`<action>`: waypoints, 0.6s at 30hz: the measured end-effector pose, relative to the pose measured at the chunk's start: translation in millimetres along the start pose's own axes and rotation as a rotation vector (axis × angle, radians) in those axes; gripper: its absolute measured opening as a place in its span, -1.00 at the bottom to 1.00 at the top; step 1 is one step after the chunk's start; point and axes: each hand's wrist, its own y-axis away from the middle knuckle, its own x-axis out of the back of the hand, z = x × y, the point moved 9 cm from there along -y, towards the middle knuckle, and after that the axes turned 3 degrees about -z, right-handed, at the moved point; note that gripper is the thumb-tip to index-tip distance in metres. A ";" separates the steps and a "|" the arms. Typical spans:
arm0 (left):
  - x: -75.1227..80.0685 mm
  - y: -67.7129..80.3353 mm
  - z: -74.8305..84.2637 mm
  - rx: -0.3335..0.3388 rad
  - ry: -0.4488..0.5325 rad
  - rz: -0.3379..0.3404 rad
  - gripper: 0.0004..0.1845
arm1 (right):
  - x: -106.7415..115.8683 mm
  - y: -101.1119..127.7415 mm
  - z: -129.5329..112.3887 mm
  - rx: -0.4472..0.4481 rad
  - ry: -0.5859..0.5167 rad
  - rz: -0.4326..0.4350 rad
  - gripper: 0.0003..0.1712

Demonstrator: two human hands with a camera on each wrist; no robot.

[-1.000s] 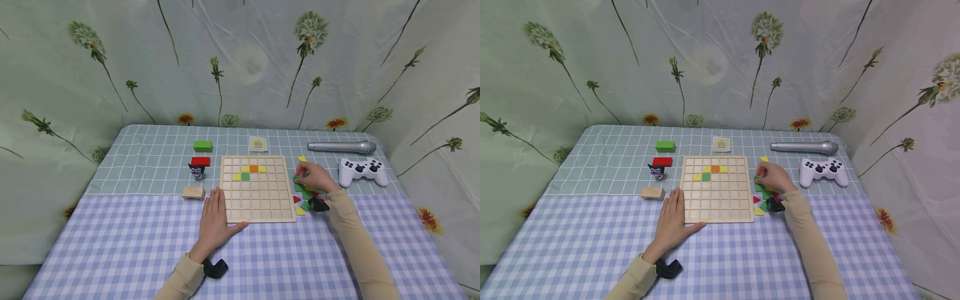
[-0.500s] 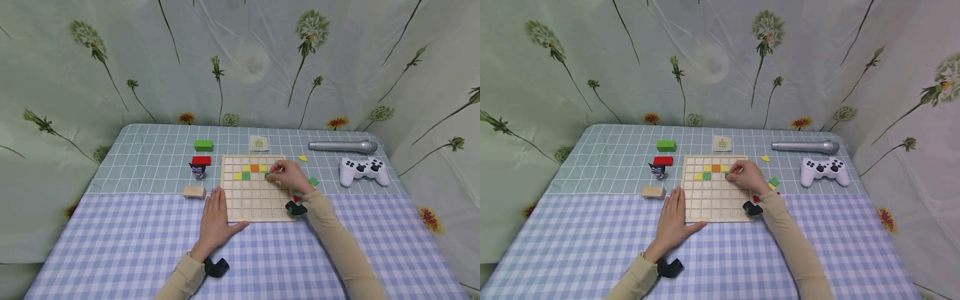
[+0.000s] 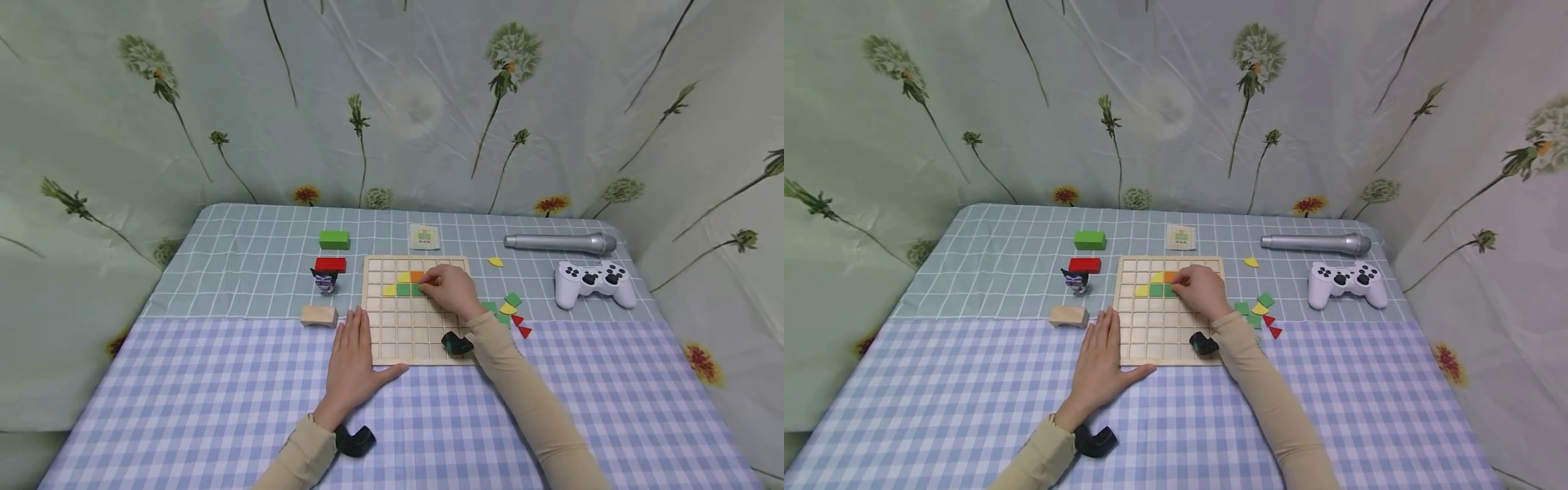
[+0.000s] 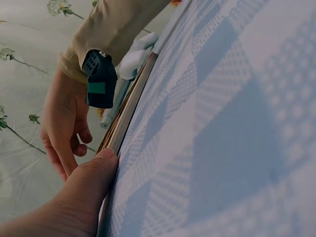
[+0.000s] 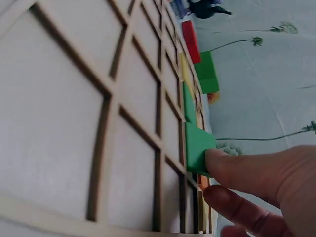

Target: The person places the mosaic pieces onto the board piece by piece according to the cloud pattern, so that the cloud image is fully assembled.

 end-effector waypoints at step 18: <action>-2.0 0.8 0.5 -0.007 -0.018 0.018 0.30 | 65.5 50.7 59.3 -0.060 0.032 0.089 -0.77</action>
